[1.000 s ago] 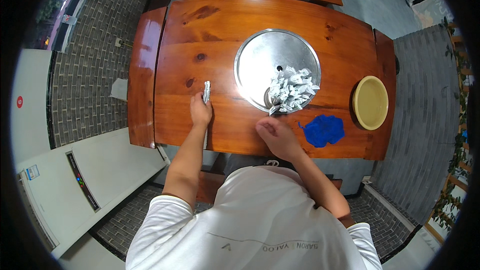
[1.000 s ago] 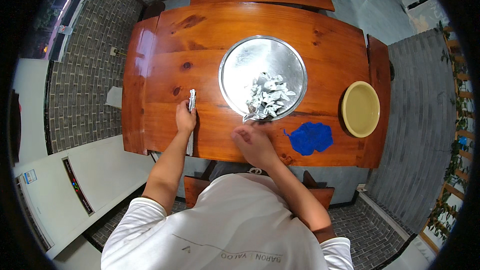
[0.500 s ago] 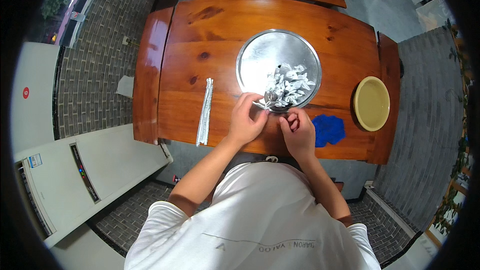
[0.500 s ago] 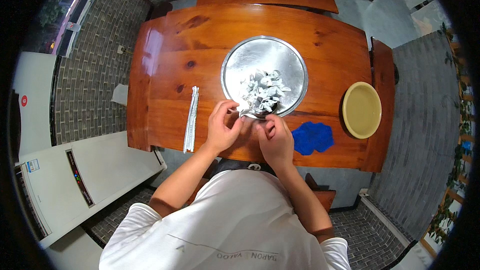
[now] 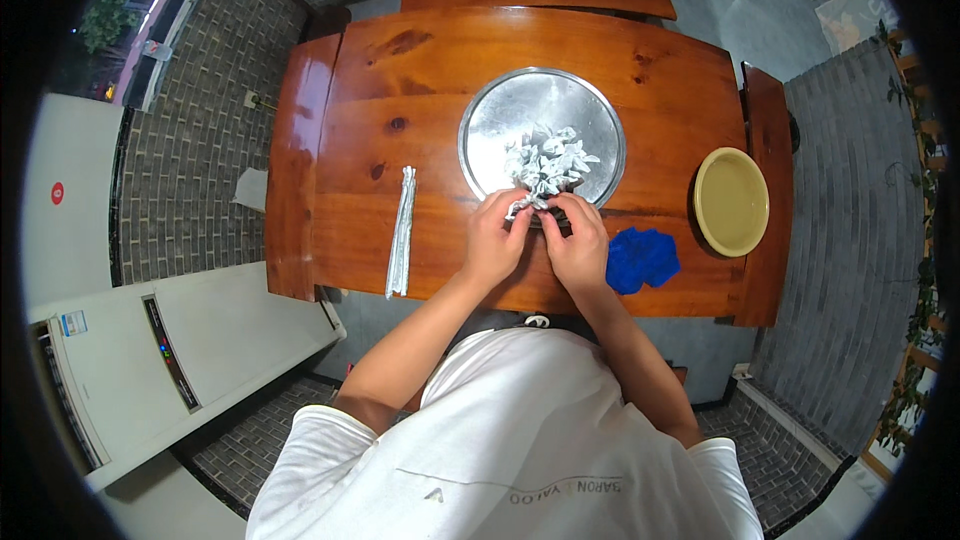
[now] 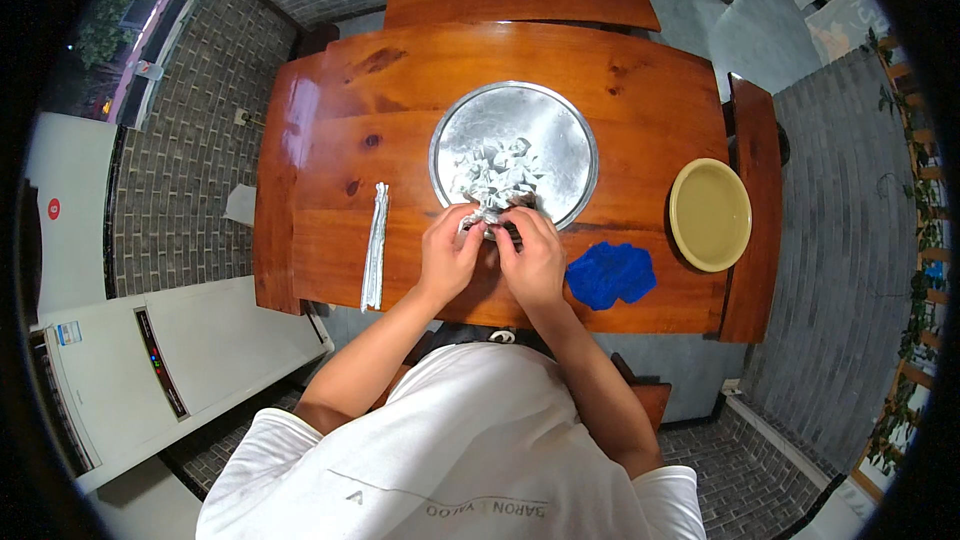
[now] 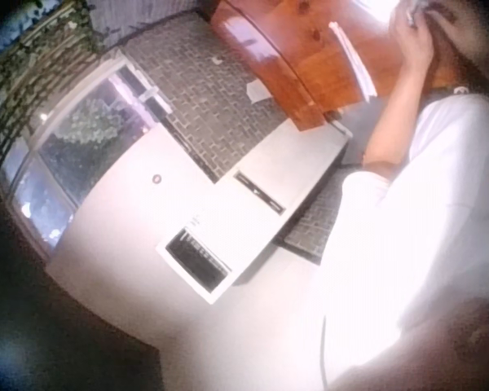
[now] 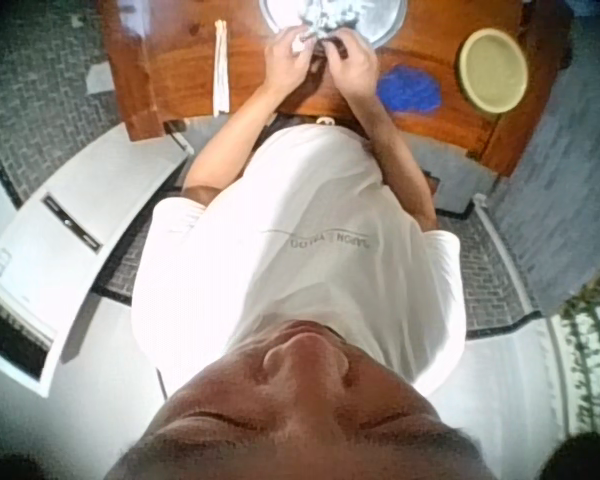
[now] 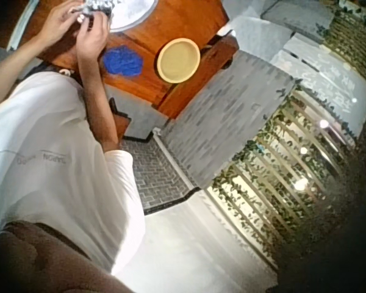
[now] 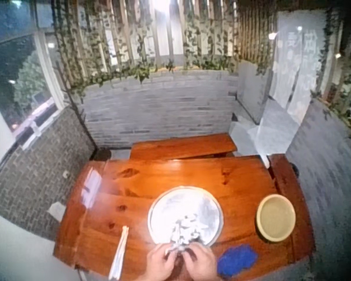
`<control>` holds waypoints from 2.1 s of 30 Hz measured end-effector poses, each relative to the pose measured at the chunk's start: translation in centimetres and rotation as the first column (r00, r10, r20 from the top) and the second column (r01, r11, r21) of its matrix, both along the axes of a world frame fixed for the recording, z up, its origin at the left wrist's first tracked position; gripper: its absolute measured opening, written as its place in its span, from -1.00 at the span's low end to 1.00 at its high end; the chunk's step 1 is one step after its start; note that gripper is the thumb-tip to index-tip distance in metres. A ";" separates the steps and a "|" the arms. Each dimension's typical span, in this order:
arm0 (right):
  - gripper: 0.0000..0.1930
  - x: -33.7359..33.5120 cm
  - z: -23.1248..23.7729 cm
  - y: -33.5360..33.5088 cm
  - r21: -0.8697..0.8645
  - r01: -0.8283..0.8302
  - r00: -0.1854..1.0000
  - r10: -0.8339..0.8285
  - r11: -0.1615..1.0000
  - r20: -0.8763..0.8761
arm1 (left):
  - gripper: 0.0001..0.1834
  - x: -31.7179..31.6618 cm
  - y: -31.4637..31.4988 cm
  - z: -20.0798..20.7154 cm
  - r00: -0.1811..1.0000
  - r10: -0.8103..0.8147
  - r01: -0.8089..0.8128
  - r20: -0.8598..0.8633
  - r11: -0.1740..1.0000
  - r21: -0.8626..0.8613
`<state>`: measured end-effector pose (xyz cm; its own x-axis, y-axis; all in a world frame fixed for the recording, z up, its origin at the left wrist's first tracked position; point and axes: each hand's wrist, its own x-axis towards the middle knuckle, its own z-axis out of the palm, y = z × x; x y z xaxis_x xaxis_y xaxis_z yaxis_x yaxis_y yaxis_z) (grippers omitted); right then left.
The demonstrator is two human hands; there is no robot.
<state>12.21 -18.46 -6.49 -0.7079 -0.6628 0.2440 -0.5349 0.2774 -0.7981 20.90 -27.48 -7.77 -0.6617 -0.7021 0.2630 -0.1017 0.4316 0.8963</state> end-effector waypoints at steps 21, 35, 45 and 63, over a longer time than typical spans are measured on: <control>-0.85 -0.2 5.2 0.7 -0.168 -0.012 0.996 -0.004 0.986 -0.092 | -0.86 1.8 -0.4 7.1 0.980 0.195 -0.180 -0.021 0.937 0.300; -0.92 3.3 12.4 -4.3 -0.318 -0.289 0.946 0.319 0.903 0.048 | -0.77 2.7 -0.8 10.7 0.918 0.128 0.001 -0.376 0.946 0.325; -0.88 5.6 6.4 -7.3 -0.291 -0.185 0.959 0.237 0.939 0.155 | -0.71 4.2 -2.8 6.9 0.923 0.382 -0.370 -0.044 0.914 0.165; -0.88 5.0 5.8 -3.7 -0.037 -0.453 0.819 0.432 0.891 0.378 | -0.40 7.1 -9.7 -4.5 0.710 0.371 -0.561 0.599 0.812 0.162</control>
